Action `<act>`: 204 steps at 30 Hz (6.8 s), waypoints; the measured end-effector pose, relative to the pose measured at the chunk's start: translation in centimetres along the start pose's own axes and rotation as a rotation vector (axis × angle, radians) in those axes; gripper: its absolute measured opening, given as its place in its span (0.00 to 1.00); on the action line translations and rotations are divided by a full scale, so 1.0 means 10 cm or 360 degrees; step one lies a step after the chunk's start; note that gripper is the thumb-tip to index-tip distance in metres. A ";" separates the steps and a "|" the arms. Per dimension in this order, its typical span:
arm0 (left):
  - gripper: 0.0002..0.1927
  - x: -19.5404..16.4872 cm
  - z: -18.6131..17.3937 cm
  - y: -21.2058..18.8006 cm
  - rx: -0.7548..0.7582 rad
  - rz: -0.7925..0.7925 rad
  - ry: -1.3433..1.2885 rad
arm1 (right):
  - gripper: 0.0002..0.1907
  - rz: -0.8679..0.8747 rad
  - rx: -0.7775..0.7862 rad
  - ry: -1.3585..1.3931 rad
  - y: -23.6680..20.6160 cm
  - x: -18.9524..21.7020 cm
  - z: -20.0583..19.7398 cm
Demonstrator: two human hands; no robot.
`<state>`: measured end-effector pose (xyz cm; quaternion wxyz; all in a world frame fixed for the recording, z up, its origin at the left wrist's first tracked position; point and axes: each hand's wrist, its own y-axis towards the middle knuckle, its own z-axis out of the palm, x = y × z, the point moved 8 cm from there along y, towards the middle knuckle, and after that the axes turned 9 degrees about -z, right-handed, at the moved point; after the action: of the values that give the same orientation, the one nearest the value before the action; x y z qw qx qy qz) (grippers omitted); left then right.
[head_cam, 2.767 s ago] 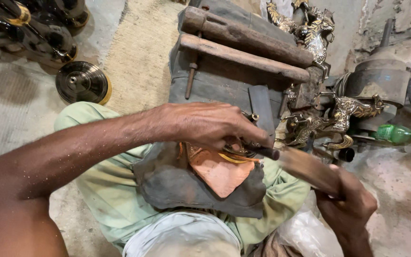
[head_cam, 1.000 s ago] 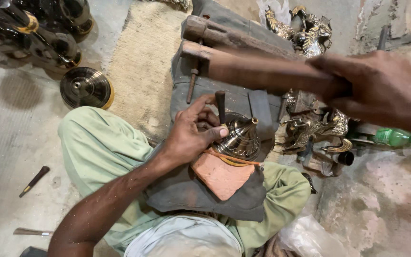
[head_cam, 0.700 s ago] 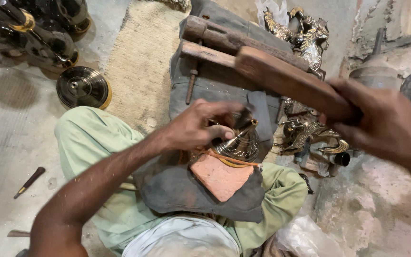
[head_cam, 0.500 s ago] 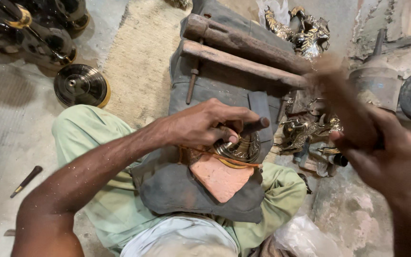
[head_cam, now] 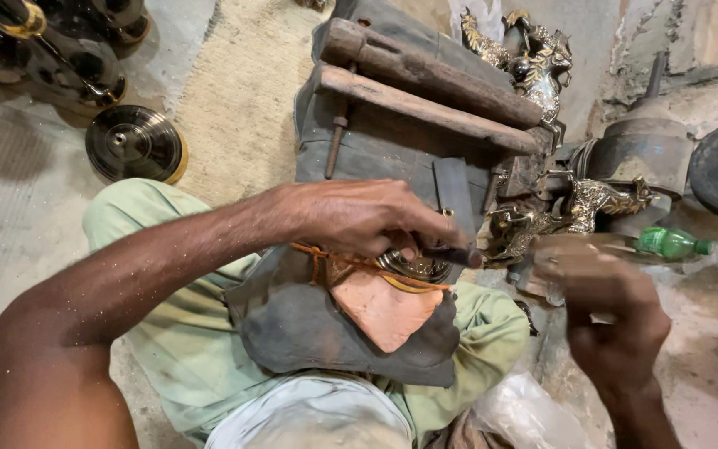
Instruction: The person sits on the floor holding a small brass ornamental object against a cushioned lap board and repeatedly strikes it with a wooden mallet, rotating the piece between strikes to shape its surface. They occasionally reposition the object and the punch tool while continuing to hammer.
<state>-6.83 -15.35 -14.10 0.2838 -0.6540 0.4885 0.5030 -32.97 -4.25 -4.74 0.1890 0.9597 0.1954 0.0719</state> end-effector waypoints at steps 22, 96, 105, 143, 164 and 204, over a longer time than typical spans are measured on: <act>0.28 -0.07 -0.10 -0.03 0.0052 0.0238 -0.0160 | 0.18 -0.0300 0.0035 -0.0308 0.04 0.03 -0.02; 0.19 -0.40 0.84 0.04 -0.1744 -0.0608 -0.0102 | 0.30 -0.0389 0.0482 -0.0206 0.71 -0.27 -0.04; 0.20 -0.50 1.07 0.10 -0.2022 -0.0645 0.0200 | 0.21 -0.0544 0.0442 -0.0029 0.54 -0.21 -0.14; 0.40 -0.60 0.69 0.77 -0.0748 -0.0707 0.0639 | 0.22 0.0704 0.0341 0.1170 -0.61 -1.16 1.25; 0.23 -0.28 1.01 0.00 -0.1874 -0.0626 0.0028 | 0.28 -0.0421 0.1262 -0.0396 0.76 -0.21 0.32; 0.35 -0.54 0.59 0.70 -0.0432 -0.0652 0.0609 | 0.17 0.0436 -0.0289 0.1018 -0.68 -0.88 0.94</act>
<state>-15.68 -10.85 -10.19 0.1923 -0.8536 0.3195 0.3637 -41.41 -5.17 -16.57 0.1913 0.8852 0.1071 0.4104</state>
